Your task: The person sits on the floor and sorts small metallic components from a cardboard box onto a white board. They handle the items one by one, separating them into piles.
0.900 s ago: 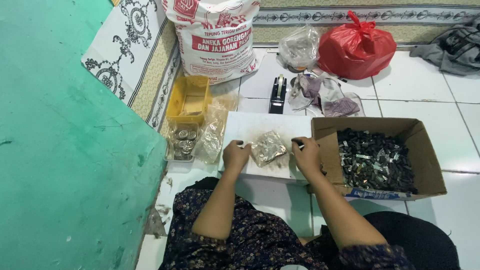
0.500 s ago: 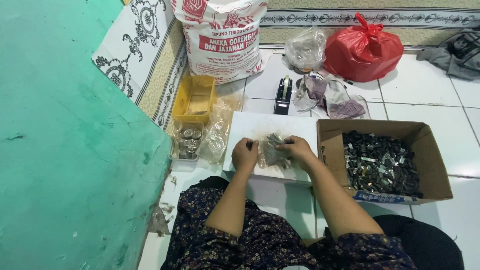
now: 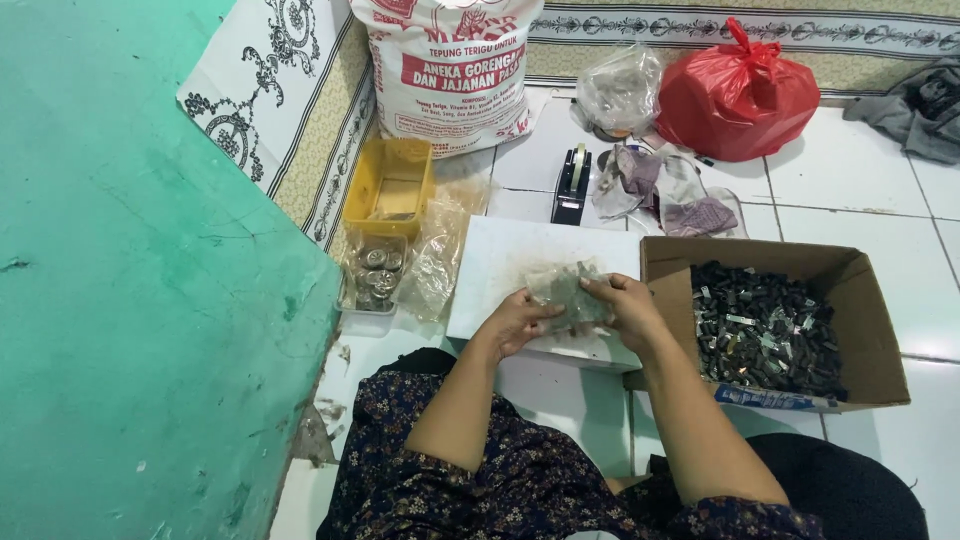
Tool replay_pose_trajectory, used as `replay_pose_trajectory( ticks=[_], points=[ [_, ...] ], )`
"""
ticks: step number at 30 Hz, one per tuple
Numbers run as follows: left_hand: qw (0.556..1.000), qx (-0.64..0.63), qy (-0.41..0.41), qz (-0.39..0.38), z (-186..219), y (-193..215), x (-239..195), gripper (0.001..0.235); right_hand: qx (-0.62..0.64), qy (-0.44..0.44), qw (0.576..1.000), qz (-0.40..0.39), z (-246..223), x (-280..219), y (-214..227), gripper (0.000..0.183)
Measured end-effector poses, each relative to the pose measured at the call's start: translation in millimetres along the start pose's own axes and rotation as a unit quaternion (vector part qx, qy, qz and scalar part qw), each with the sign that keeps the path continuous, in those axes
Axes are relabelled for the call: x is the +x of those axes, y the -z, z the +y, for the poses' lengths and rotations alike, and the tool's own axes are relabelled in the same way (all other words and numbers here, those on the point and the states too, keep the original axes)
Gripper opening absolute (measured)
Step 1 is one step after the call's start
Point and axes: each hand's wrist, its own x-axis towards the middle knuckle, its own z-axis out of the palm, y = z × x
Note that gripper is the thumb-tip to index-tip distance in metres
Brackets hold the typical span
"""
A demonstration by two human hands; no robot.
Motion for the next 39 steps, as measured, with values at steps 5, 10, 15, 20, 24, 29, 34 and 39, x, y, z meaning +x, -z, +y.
replay_pose_trajectory(
  ticks=[5, 10, 15, 20, 24, 29, 34, 39],
  points=[
    [0.998, 0.049, -0.024, 0.038, -18, 13, 24, 0.051, 0.028, -0.041, 0.998, -0.042, -7, -12, -4, 0.041],
    [0.997, 0.029, -0.016, 0.073, -31, 25, 46, 0.042, 0.026, -0.017, 0.998, -0.060, 17, 10, 6, 0.046],
    [0.997, 0.037, -0.043, 0.055, -29, 28, 40, 0.057, 0.090, -0.050, 0.994, -0.032, 27, 21, -3, 0.044],
    [0.994, 0.014, -0.062, 0.090, -13, 33, 40, 0.056, 0.152, -0.066, 0.980, -0.111, 21, 25, 1, 0.043],
    [0.995, -0.013, -0.052, 0.080, -11, 44, 47, 0.045, 0.193, -0.069, 0.971, -0.126, -11, 3, -24, 0.037],
    [0.981, -0.032, -0.094, 0.165, -13, 72, 63, 0.053, 0.181, -0.080, 0.972, -0.127, -1, 43, -38, 0.036],
    [0.952, -0.129, -0.143, 0.238, 19, 90, 54, 0.064, 0.152, -0.081, 0.975, -0.140, -16, 76, -80, 0.037],
    [0.912, -0.203, -0.189, 0.302, 81, 100, 29, 0.062, 0.133, -0.078, 0.973, -0.171, 16, 188, -117, 0.027]
  ],
)
